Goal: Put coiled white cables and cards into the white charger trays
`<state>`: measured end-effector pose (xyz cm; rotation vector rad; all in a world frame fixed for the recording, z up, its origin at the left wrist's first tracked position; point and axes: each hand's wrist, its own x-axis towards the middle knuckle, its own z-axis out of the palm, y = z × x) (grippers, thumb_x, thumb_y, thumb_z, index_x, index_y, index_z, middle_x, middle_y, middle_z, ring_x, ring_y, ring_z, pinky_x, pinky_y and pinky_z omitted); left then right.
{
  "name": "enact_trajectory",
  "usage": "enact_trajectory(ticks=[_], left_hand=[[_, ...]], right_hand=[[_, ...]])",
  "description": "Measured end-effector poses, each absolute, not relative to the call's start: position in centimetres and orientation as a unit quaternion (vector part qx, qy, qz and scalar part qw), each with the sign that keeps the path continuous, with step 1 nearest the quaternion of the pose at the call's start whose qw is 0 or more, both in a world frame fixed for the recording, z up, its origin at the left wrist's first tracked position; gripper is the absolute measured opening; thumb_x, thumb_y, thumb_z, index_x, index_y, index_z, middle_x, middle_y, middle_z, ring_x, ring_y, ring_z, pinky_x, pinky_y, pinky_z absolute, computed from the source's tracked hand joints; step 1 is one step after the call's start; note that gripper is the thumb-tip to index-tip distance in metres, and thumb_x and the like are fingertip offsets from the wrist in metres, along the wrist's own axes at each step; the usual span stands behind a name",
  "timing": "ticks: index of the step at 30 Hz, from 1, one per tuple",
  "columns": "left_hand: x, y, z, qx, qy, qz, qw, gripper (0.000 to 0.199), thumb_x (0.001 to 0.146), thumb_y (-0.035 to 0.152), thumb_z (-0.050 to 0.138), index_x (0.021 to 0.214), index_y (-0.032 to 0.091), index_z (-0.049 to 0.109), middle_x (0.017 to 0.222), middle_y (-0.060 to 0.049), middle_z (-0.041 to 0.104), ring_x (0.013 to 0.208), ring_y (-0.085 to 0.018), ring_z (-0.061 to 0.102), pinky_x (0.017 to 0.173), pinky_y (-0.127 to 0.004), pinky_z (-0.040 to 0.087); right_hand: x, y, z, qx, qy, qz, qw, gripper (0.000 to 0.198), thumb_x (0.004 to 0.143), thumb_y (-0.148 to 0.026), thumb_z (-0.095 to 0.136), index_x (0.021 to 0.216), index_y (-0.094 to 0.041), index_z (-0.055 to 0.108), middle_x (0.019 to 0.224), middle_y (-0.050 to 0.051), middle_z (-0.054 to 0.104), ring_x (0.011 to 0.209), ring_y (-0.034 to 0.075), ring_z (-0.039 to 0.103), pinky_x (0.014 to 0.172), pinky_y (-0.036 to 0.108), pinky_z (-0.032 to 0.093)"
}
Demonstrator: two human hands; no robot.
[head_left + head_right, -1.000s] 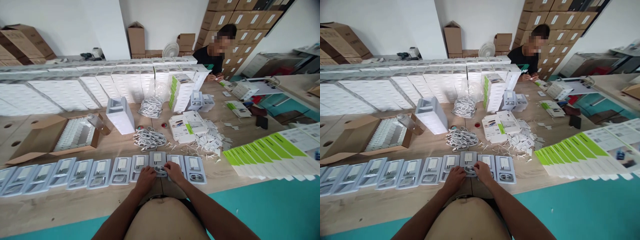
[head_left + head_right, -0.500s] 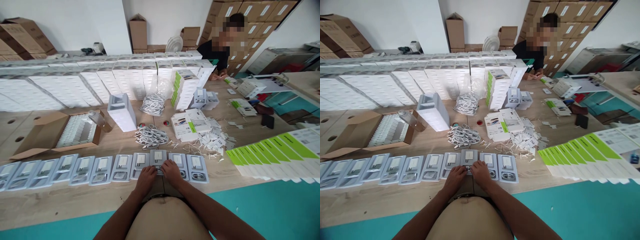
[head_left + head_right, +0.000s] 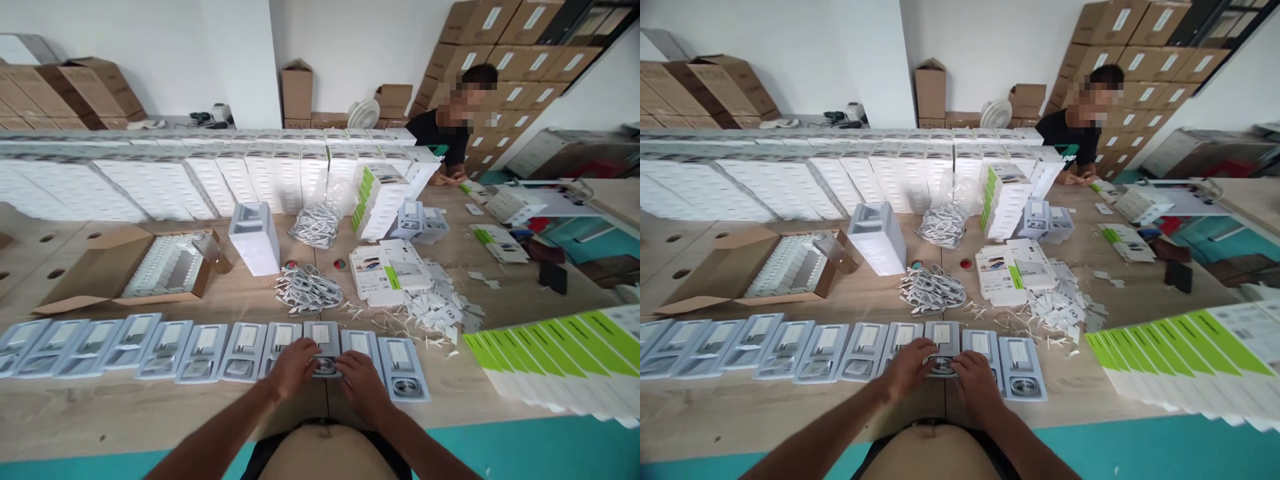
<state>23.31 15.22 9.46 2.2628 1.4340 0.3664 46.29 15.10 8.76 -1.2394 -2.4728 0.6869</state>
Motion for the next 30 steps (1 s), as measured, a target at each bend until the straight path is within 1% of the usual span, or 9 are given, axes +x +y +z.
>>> enact_trajectory(ticks=[6,9,13,16,18,21,25,28,30], left_hand=[[19.1,26.9,12.4,0.798,0.566,0.125,0.162,0.044,0.086,0.011,0.047,0.129,0.021,0.05,0.132,-0.01,0.055,0.123,-0.023,0.049,0.106,-0.037,0.039],[18.8,31.0,11.9,0.783,0.6,0.077,0.144,0.056,0.076,0.002,0.052,0.13,0.016,0.049,0.131,-0.014,0.055,0.122,-0.028,0.048,0.103,-0.043,0.041],[19.0,32.1,11.7,0.777,0.615,0.026,0.132,0.043,0.075,0.003,0.052,0.116,0.015,0.057,0.118,-0.014,0.06,0.115,-0.029,0.052,0.097,-0.046,0.043],[18.7,31.2,13.0,0.77,0.624,0.02,0.129,0.03,0.077,0.007,0.053,0.105,0.016,0.058,0.117,-0.014,0.058,0.115,-0.03,0.05,0.096,-0.045,0.042],[18.7,30.0,14.4,0.76,0.635,0.027,0.134,0.029,0.078,0.01,0.054,0.106,0.017,0.055,0.119,-0.013,0.057,0.115,-0.028,0.051,0.094,-0.041,0.042],[19.5,27.4,16.7,0.746,0.646,0.043,0.156,0.027,0.083,0.019,0.054,0.109,0.021,0.049,0.112,-0.009,0.062,0.103,-0.025,0.059,0.081,-0.035,0.044],[22.6,23.3,19.7,0.757,0.62,0.061,0.195,0.017,0.082,0.028,0.059,0.096,0.025,0.05,0.082,0.001,0.066,0.078,-0.021,0.063,0.063,-0.028,0.036],[24.4,21.2,21.1,0.738,0.61,0.101,0.269,0.016,0.08,0.031,0.062,0.089,0.025,0.05,0.072,0.004,0.063,0.068,-0.018,0.059,0.059,-0.026,0.032],[24.8,20.4,21.5,0.692,0.625,0.149,0.328,0.015,0.08,0.033,0.061,0.086,0.023,0.05,0.069,0.005,0.06,0.064,-0.016,0.055,0.059,-0.026,0.032]], right_hand=[[47.1,14.7,8.5,-0.488,-0.787,0.292,0.239,0.024,0.089,-0.019,0.054,0.107,-0.022,0.07,0.11,0.01,0.069,0.107,0.024,0.061,0.095,0.04,0.052],[46.9,14.5,7.6,-0.495,-0.766,0.3,0.279,0.023,0.089,-0.021,0.055,0.106,-0.023,0.069,0.109,0.01,0.07,0.106,0.024,0.062,0.093,0.04,0.054],[47.6,14.3,6.9,-0.506,-0.747,0.309,0.301,0.022,0.089,-0.023,0.054,0.104,-0.025,0.07,0.109,0.01,0.07,0.106,0.025,0.063,0.094,0.044,0.054],[48.4,14.3,6.9,-0.527,-0.726,0.313,0.313,0.022,0.09,-0.025,0.052,0.102,-0.025,0.07,0.107,0.011,0.07,0.105,0.026,0.064,0.093,0.046,0.055],[48.8,14.7,7.7,-0.537,-0.718,0.31,0.315,0.022,0.091,-0.026,0.051,0.104,-0.026,0.069,0.109,0.011,0.07,0.105,0.027,0.064,0.092,0.046,0.056],[48.4,16.4,10.8,-0.542,-0.729,0.267,0.321,0.03,0.094,-0.029,0.05,0.122,-0.026,0.06,0.125,0.011,0.063,0.117,0.027,0.058,0.099,0.048,0.051],[46.2,20.6,16.9,-0.472,-0.808,0.165,0.311,0.048,0.094,-0.03,0.052,0.141,-0.025,0.043,0.148,0.012,0.043,0.138,0.03,0.035,0.112,0.054,0.035],[45.1,24.0,22.2,-0.401,-0.856,0.16,0.283,0.048,0.092,-0.035,0.057,0.138,-0.024,0.047,0.141,0.012,0.051,0.132,0.031,0.043,0.108,0.053,0.039],[45.2,25.6,26.5,-0.38,-0.841,0.191,0.334,0.056,0.092,-0.042,0.057,0.141,-0.022,0.041,0.137,0.013,0.053,0.126,0.029,0.049,0.103,0.048,0.045]])
